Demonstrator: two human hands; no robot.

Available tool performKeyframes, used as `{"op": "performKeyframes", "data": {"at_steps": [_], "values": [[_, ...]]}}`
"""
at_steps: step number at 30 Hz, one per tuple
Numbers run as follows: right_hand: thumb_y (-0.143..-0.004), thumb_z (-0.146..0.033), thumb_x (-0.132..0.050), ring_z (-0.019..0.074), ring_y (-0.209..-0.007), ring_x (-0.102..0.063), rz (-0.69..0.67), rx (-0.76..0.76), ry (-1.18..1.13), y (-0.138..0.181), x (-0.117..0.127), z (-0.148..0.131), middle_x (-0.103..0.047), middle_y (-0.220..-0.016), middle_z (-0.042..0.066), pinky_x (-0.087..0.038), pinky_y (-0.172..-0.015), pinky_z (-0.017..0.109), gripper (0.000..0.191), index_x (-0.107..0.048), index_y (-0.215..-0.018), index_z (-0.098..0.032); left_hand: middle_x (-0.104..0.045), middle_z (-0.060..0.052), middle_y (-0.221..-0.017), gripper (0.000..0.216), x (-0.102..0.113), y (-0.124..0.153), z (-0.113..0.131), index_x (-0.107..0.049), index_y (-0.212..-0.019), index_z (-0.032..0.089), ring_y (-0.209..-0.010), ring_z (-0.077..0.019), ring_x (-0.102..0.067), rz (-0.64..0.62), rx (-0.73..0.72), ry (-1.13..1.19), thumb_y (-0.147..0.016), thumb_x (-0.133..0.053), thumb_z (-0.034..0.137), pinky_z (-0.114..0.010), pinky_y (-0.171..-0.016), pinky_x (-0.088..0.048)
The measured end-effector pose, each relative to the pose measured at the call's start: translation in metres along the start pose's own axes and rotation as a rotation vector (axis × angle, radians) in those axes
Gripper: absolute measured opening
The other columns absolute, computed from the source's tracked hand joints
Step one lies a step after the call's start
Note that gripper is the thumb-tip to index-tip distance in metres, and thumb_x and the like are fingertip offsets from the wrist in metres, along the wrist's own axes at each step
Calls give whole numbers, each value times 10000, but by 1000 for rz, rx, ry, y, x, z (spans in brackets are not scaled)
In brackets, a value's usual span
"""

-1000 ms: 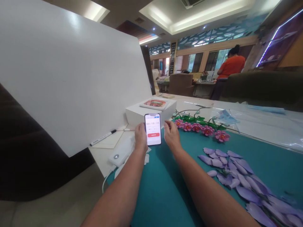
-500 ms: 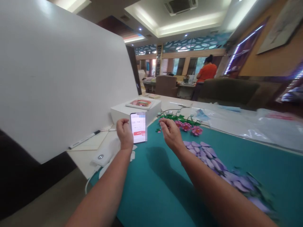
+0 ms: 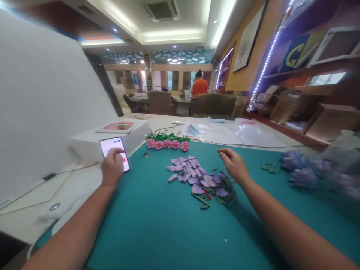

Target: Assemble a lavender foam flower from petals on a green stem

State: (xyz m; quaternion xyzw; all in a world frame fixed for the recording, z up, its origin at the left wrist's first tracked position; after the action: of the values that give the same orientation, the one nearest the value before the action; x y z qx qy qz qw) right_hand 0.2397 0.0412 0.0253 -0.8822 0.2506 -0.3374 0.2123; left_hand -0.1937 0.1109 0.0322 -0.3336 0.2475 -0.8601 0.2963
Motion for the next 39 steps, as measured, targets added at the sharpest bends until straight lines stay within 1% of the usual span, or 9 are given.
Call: {"op": "performKeyframes", "data": {"at_steps": [4,8,10,12,15,19,26,33,39], "values": [[-762,-334,-465,189,-722,-597,-26,-71,56,6,20,32,-681,-777,43,-449,-672,303,313,-667,-938,-171,-627,14,-672,286,-34,23,38,-656,-966,226,-555,-149,-539,-320,-141,-66,-793,-443,305,-237,-569,-376],[-747,-269,-471,166,-673,-600,-104,-122,129,10,22,54,-677,-729,22,-440,-632,270,285,-678,-919,-177,-705,-16,-862,304,-71,54,81,-650,-981,235,-758,-177,-629,-719,-348,-193,-815,-405,305,-242,-673,-427],[-750,-249,-477,160,-653,-602,-149,-140,177,11,20,61,-673,-698,11,-431,-614,259,261,-687,-894,-189,-703,-39,-971,283,-84,68,102,-654,-944,218,-882,-186,-630,-852,-455,-195,-800,-417,270,-247,-748,-438],[-760,-240,-490,165,-658,-608,-187,-154,233,13,18,68,-677,-690,11,-426,-611,258,241,-698,-874,-199,-690,-63,-1009,271,-93,79,119,-656,-932,202,-908,-196,-623,-925,-501,-214,-797,-432,273,-255,-751,-441],[-789,-228,-501,179,-773,-632,-238,-148,317,17,14,73,-712,-812,32,-433,-676,261,231,-712,-884,-210,-680,-67,-1006,251,-103,89,134,-655,-934,204,-882,-196,-623,-971,-497,-281,-800,-452,266,-256,-718,-429],[-824,-232,-511,196,-927,-617,-304,-108,433,20,8,73,-704,-970,65,-419,-781,266,238,-727,-922,-215,-687,-62,-943,200,-115,95,138,-656,-879,208,-844,-204,-620,-994,-486,-338,-782,-484,240,-259,-671,-403],[-799,-241,-542,208,-841,-607,-368,-116,607,26,-1,71,-683,-904,93,-392,-704,282,202,-739,-815,-204,-683,-50,-925,280,-120,101,134,-641,-860,210,-833,-198,-614,-900,-442,-222,-859,-385,321,-274,-696,-402],[-756,-216,-566,192,-787,-595,-313,-150,636,27,1,68,-682,-824,77,-376,-647,263,125,-684,-725,-186,-666,-52,-867,277,-117,116,140,-642,-842,192,-789,-190,-597,-895,-506,-52,-851,-397,320,-286,-704,-420],[-805,-232,-509,170,-741,-607,-234,-82,505,31,5,38,-684,-830,31,-410,-652,257,145,-645,-855,-219,-673,-73,-879,258,-109,123,151,-649,-892,183,-830,-195,-597,-822,-593,83,-889,-414,289,-302,-757,-443]]}}
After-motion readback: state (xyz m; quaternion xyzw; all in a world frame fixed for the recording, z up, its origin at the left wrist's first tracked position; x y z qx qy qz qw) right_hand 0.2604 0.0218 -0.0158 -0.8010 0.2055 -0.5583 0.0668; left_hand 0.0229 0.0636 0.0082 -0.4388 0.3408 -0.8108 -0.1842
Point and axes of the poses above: each hand's wrist, its own y-axis away from the middle knuckle, its own x-axis out of the back of the hand, z = x × y, the point moved 5 cm from there along -y, towards the middle knuckle
